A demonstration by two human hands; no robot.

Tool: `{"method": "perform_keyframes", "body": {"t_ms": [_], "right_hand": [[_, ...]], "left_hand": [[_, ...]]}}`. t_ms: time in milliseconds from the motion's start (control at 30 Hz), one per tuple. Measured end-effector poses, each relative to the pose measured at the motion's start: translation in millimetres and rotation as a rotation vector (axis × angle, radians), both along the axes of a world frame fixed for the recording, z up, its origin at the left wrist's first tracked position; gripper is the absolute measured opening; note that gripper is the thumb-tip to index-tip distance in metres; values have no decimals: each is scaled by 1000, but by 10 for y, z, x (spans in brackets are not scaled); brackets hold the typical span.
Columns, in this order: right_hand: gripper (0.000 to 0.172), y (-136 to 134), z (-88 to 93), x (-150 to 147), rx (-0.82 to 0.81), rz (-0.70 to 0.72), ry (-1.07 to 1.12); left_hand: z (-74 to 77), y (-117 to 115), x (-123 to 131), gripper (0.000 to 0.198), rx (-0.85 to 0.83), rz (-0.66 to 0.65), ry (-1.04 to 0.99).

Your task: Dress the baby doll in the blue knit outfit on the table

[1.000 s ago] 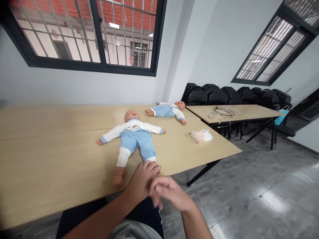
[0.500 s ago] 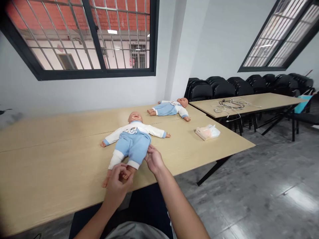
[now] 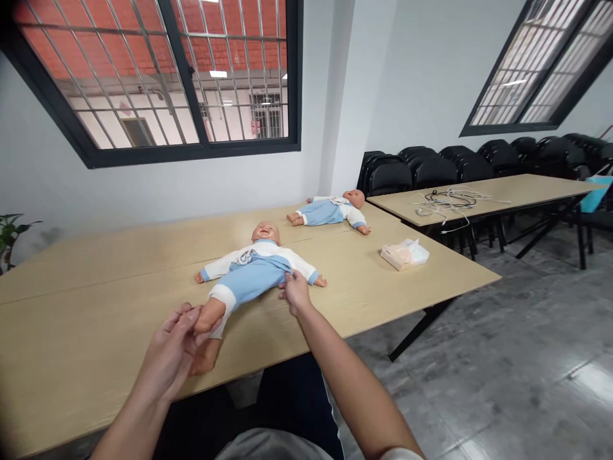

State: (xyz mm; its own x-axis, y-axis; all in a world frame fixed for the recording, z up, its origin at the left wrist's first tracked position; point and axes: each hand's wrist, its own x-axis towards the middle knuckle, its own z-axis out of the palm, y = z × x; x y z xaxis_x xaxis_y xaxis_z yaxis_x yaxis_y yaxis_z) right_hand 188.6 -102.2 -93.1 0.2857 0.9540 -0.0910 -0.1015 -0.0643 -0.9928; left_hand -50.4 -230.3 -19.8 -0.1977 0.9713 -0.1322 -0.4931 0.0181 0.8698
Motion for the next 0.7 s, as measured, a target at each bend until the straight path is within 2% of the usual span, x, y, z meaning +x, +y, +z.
{"method": "perform_keyframes", "body": {"t_ms": [133,267,367,467,567,633,700], "right_hand": [[13,294,51,228,-2,-35,-256],[26,503,79,380,-6,-112,-461],[36,465,46,385,11,-100,-525],[51,289,-25,346,61,-15,-533],[39,154,-88,341,94,46,-553],[28,151,-104,359,98,22,-575],[24,203,-99,372,85,-38,-591]], "left_hand": [[24,-35,-155,43,-4,30,-7],[10,-64,-119,44,-3,13,-22],[-54,-99,11,45,-10,-26,-9],[-152,-147,168,47,-24,-79,64],[-225,-189,288,43,19,-148,126],[-245,-206,323,42,48,-190,151],[-255,-213,325,41,63,-208,179]]}}
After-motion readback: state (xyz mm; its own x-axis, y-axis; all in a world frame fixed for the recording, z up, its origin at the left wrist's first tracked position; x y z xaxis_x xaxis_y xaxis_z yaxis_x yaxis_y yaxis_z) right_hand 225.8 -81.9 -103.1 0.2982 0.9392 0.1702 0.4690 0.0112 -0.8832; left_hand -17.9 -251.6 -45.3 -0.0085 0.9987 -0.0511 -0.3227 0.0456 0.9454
